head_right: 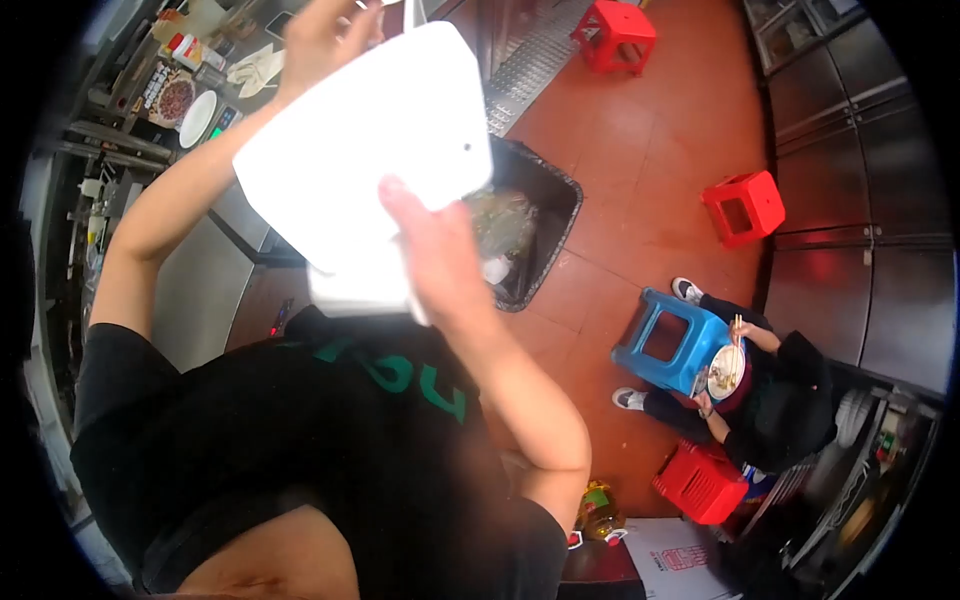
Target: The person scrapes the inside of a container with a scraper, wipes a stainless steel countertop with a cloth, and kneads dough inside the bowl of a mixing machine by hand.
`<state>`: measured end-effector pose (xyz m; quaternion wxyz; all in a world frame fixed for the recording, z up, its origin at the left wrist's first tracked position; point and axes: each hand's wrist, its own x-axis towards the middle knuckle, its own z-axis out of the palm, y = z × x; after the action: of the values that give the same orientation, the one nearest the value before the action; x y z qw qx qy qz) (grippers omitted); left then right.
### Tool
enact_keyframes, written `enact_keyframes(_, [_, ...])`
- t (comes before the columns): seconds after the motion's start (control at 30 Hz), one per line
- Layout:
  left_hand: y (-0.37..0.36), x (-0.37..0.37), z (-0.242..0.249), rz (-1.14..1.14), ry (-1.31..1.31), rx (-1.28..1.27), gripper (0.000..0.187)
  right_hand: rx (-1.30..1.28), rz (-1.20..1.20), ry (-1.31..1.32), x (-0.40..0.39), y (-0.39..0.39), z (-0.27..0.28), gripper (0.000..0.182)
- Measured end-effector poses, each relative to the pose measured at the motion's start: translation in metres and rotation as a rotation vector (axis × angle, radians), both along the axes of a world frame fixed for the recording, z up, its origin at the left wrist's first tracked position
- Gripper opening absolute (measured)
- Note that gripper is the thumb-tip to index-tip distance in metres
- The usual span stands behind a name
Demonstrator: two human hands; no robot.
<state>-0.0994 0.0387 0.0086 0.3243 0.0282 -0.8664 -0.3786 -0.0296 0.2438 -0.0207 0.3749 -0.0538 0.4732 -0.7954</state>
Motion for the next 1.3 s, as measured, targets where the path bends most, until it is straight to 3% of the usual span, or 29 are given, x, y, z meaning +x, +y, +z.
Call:
enact_keyframes(0.07, [-0.031,-0.015,0.006,0.133,0.327,-0.048,0.017,0.205,-0.159,0.193,0.01,0.034,-0.025,0.036])
enact_keyframes(0.1, [-0.057,-0.027,0.0,0.074,0.264,-0.043,0.017,0.299,-0.298,0.033,0.021,0.048,-0.01,0.035])
enact_keyframes(0.13, [-0.087,-0.043,-0.013,0.019,0.2,-0.041,0.018,0.149,-0.309,0.012,0.025,0.078,-0.028,0.038])
enact_keyframes(0.17, [-0.121,-0.068,-0.035,-0.036,-0.128,0.005,0.032,0.295,-0.383,0.016,0.036,0.111,-0.044,0.047])
enact_keyframes(0.2, [-0.13,-0.094,-0.066,-0.136,-0.276,0.172,0.038,0.145,-0.433,0.09,0.045,0.139,-0.062,0.058])
enact_keyframes(0.23, [-0.105,-0.074,-0.053,-0.258,-0.394,0.261,0.046,0.137,-0.437,0.142,0.056,0.164,-0.071,0.065])
enact_keyframes(0.33, [-0.056,-0.106,-0.124,-0.535,-0.762,0.476,0.055,0.088,-0.378,0.009,0.092,0.213,-0.065,0.073])
enact_keyframes(0.4, [0.008,-0.09,-0.124,-0.822,-0.749,0.433,0.057,0.172,-0.397,-0.019,0.118,0.221,-0.049,0.075])
enact_keyframes(0.47, [0.068,-0.062,-0.1,-0.779,-0.93,0.145,0.063,0.264,-0.495,-0.081,0.155,0.238,-0.058,0.078])
enact_keyframes(0.53, [0.097,-0.053,-0.091,-0.92,-1.038,0.162,0.065,0.33,-0.664,-0.053,0.193,0.244,-0.063,0.081])
enact_keyframes(0.6, [0.113,-0.041,-0.1,-1.009,-0.945,0.021,0.082,0.363,-0.777,-0.077,0.231,0.262,-0.09,0.077])
enact_keyframes(0.67, [0.134,-0.017,-0.113,-0.902,-0.687,-0.052,0.08,0.326,-0.873,-0.074,0.257,0.268,-0.113,0.072])
enact_keyframes(0.73, [0.148,-0.01,-0.11,-0.92,-0.641,-0.143,0.08,0.257,-1.023,-0.146,0.269,0.266,-0.131,0.063])
enact_keyframes(0.8, [0.161,-0.016,-0.094,-0.973,-0.453,-0.254,0.08,0.189,-1.009,-0.126,0.273,0.284,-0.152,0.063])
enact_keyframes(0.87, [0.174,0.001,-0.032,-0.892,-0.504,-0.108,0.075,0.207,-0.958,-0.064,0.257,0.288,-0.116,0.064])
enact_keyframes(0.9, [0.173,0.002,-0.02,-0.949,-0.435,-0.128,0.075,0.15,-1.067,-0.158,0.251,0.279,-0.101,0.064])
enact_keyframes(0.93, [0.166,0.003,-0.015,-1.0,-0.361,-0.137,0.076,0.16,-0.958,-0.114,0.245,0.288,-0.108,0.06])
enact_keyframes(0.97, [0.154,-0.001,-0.05,-0.973,-0.437,-0.154,0.058,0.171,-0.85,-0.064,0.239,0.298,-0.114,0.055])
enact_keyframes(1.0, [0.142,-0.001,-0.086,-0.994,-0.074,-0.521,0.028,0.247,-0.89,-0.116,0.239,0.305,-0.141,0.051])
enact_keyframes(1.07, [0.121,0.034,-0.132,-0.863,-0.301,-0.441,0.016,0.277,-0.754,-0.131,0.218,0.311,-0.157,0.046])
enact_keyframes(1.1, [0.118,0.044,-0.119,-0.929,-0.332,-0.354,0.019,0.262,-0.738,-0.126,0.21,0.314,-0.158,0.048])
enact_keyframes(1.2, [0.125,0.048,-0.086,-0.767,-0.465,0.043,0.028,0.259,-0.601,-0.124,0.186,0.329,-0.136,0.051])
enact_keyframes(1.27, [0.13,0.052,-0.049,-0.749,-0.449,0.164,0.036,0.175,-0.543,0.002,0.157,0.328,-0.102,0.047])
enact_keyframes(1.3, [0.121,0.061,-0.028,-0.715,-0.547,0.021,0.044,0.176,-0.38,0.087,0.139,0.333,-0.087,0.05])
